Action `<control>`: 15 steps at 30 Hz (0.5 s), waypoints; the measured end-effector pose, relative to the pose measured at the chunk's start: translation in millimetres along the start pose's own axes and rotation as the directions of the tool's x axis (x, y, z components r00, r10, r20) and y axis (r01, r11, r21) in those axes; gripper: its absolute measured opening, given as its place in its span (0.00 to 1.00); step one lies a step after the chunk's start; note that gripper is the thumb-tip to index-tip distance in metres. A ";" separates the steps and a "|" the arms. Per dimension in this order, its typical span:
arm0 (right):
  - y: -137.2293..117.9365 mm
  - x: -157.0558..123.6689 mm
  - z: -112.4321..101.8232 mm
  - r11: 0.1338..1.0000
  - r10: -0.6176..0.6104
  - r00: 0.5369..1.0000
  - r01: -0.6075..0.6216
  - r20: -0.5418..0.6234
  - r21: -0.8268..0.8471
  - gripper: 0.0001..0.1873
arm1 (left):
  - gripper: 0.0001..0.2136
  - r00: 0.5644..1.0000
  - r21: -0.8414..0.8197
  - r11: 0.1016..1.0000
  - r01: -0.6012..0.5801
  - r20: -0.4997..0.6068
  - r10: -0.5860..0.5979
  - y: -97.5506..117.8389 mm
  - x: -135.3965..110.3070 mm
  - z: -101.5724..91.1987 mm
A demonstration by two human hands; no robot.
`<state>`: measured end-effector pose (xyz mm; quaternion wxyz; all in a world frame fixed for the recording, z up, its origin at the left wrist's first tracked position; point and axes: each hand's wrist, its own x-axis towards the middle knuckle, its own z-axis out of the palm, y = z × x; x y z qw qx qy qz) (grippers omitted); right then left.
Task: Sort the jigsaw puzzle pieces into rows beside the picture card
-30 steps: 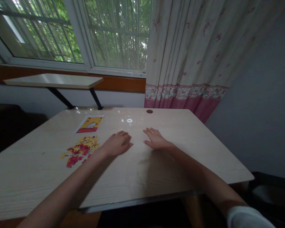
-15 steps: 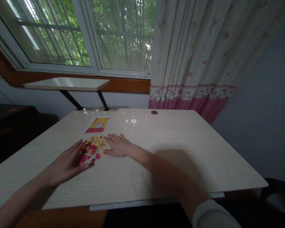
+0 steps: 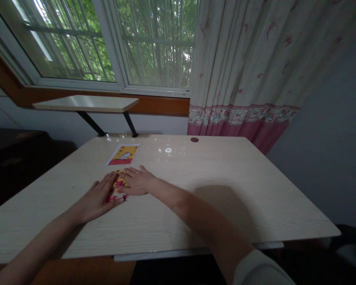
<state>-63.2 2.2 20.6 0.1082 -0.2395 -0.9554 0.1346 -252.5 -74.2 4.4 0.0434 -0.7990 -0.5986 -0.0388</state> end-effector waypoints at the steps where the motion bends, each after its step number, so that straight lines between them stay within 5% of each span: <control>1: -0.1 -2.4 -0.7 1.000 -0.008 1.000 0.008 -0.001 -0.003 0.34 | 0.41 1.000 -0.007 1.000 -0.012 -0.003 0.012 0.3 1.3 3.1; 9: 6.1 -11.8 -5.4 0.999 -0.026 1.000 0.025 -0.010 -0.021 0.34 | 0.42 0.989 -0.060 0.990 -0.125 -0.084 0.120 3.6 10.6 7.5; 15: 5.9 -2.9 -8.9 1.000 0.008 0.999 -0.008 0.044 -0.007 0.33 | 0.47 0.997 -0.039 0.999 -0.008 -0.081 0.004 -0.9 18.3 9.5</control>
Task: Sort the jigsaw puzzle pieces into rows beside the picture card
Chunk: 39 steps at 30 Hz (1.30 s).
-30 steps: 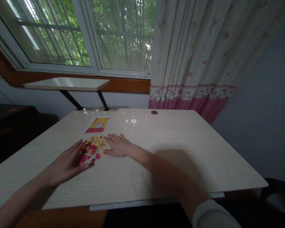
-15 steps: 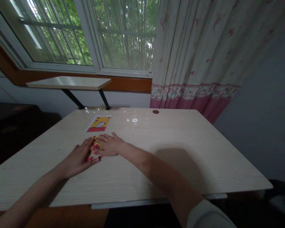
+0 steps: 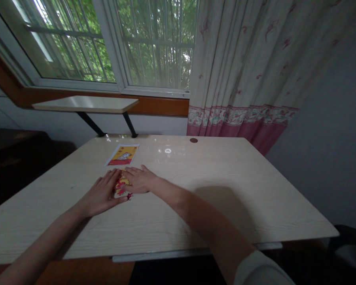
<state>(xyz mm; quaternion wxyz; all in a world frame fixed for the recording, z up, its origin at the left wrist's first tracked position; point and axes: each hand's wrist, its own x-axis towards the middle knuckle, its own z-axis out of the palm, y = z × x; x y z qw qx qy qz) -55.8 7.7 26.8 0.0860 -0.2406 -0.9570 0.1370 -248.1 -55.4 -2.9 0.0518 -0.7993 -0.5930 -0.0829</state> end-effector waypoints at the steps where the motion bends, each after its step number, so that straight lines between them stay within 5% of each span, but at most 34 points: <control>1: -0.3 2.7 -0.2 1.000 0.005 1.000 -0.005 0.003 -0.004 0.33 | 0.47 1.000 0.003 1.000 0.009 0.009 -0.009 -1.0 0.1 0.8; 8: 0.5 9.1 4.4 1.000 -0.004 1.000 0.004 -0.001 0.019 0.30 | 0.41 0.999 -0.004 1.000 0.010 0.040 -0.009 9.5 -7.0 -1.6; 21: 17.4 -36.5 5.5 0.996 -0.016 0.997 0.010 -0.072 -0.085 0.29 | 0.32 0.998 0.001 0.999 0.043 -0.038 -0.043 71.9 3.1 5.7; 29: 36.3 -84.5 -7.5 0.994 0.058 0.991 -0.069 -0.117 -0.090 0.32 | 0.32 0.997 -0.103 0.992 -0.069 -0.054 0.064 111.3 23.0 8.5; 39: 58.8 -163.6 -18.0 0.950 0.294 0.948 -0.304 -0.125 -0.076 0.33 | 0.34 0.971 -0.211 0.948 -0.238 -0.025 0.238 178.6 55.5 12.9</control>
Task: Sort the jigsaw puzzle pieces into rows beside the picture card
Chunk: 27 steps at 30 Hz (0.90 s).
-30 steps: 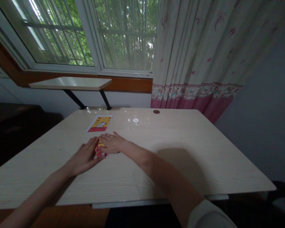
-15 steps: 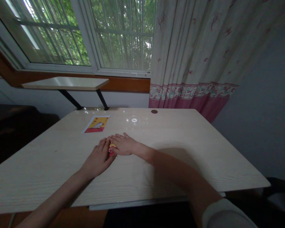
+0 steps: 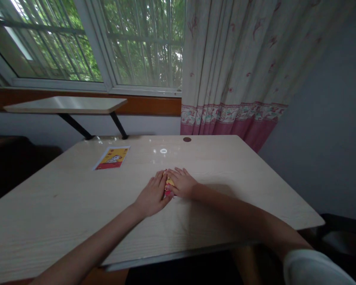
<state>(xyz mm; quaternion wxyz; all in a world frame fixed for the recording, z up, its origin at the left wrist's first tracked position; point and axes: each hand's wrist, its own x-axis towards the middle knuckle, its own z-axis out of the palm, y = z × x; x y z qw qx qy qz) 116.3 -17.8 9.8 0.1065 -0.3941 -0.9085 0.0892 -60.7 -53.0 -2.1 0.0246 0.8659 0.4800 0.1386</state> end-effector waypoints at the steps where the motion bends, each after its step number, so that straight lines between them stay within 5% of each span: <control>1: 4.5 -6.2 -1.5 1.000 0.024 1.000 -0.024 -0.001 -0.005 0.33 | 0.34 1.000 -0.015 1.000 -0.023 -0.004 0.022 5.1 4.6 1.5; 12: 45.3 -50.6 -15.8 0.993 0.091 0.991 -0.097 -0.096 -0.060 0.32 | 0.34 0.988 -0.111 0.984 -0.143 0.044 0.148 43.6 46.4 10.3; 27: 51.3 -58.0 -18.2 1.000 0.022 0.988 -0.021 -0.151 0.010 0.27 | 0.31 0.986 -0.185 0.969 -0.163 -0.007 0.165 49.7 46.3 3.7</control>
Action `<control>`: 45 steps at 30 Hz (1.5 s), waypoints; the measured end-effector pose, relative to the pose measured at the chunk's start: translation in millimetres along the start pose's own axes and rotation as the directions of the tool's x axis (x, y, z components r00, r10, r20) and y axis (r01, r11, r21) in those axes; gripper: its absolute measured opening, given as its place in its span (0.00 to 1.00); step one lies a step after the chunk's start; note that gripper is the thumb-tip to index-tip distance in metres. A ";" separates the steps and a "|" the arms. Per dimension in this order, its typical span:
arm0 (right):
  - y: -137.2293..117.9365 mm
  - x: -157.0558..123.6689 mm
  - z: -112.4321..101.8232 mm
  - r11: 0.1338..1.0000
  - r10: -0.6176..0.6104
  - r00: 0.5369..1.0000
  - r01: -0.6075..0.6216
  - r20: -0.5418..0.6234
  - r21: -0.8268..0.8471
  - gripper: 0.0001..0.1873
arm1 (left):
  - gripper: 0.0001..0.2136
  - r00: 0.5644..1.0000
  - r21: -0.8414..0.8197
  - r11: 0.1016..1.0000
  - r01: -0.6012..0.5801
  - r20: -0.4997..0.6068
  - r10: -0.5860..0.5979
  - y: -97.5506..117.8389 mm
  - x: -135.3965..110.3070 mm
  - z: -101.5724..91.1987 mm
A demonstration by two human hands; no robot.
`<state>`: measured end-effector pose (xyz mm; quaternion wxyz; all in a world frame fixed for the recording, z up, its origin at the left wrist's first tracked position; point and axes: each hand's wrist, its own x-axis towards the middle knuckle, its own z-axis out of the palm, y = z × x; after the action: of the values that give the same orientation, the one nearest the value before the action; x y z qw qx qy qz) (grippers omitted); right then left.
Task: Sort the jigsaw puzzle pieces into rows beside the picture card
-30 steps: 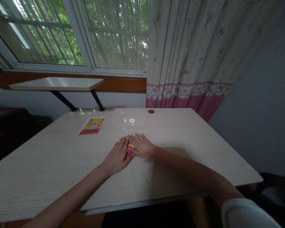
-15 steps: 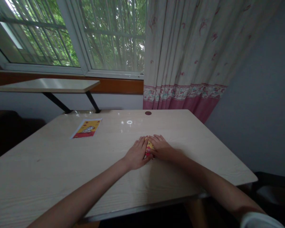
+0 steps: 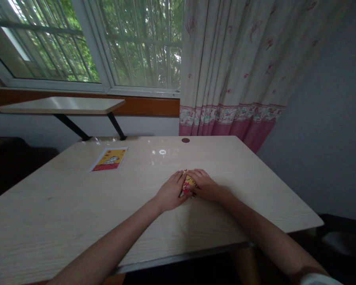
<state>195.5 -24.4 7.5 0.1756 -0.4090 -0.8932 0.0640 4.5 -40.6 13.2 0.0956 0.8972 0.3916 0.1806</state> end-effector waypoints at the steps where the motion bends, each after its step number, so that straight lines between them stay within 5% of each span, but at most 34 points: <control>1: -0.1 -0.1 -0.5 1.000 -0.001 1.000 0.001 -0.003 0.002 0.27 | 0.31 1.000 -0.008 1.000 -0.003 -0.004 0.003 0.1 0.2 -0.3; 14: 1.7 1.4 -2.2 0.999 -0.013 1.000 0.012 0.012 0.030 0.26 | 0.35 1.000 0.015 1.000 0.006 -0.022 -0.005 0.5 -0.8 -1.9; 26: -0.7 1.1 -7.5 0.999 0.009 0.999 -0.010 0.035 0.045 0.25 | 0.29 1.000 0.095 0.995 0.010 -0.016 -0.009 -0.6 -3.7 -10.9; 31: 1.0 0.7 -6.3 0.998 0.000 1.000 -0.001 0.019 0.057 0.27 | 0.24 0.980 0.230 0.954 0.191 -0.107 -0.170 -23.0 -2.7 -29.0; 35: 1.0 0.7 -8.1 0.997 -0.002 0.999 -0.002 0.039 0.076 0.26 | 0.25 0.862 0.357 0.788 0.502 -0.280 -0.422 -60.7 -8.7 -53.0; 41: -0.5 0.5 -10.6 0.997 0.001 0.998 -0.005 0.057 0.075 0.26 | 0.26 0.528 0.343 0.415 0.843 -0.375 -0.762 -113.8 -32.6 -80.7; 45: -1.1 0.5 -11.1 0.997 -0.002 0.998 -0.003 0.061 0.080 0.26 | 0.25 0.489 0.302 0.407 0.862 -0.286 -0.824 -125.3 -38.5 -83.4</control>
<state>198.5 -25.1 18.3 0.1643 -0.3997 -0.8948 0.1122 -136.7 18.1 40.8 -0.0334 0.5658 0.8215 0.0628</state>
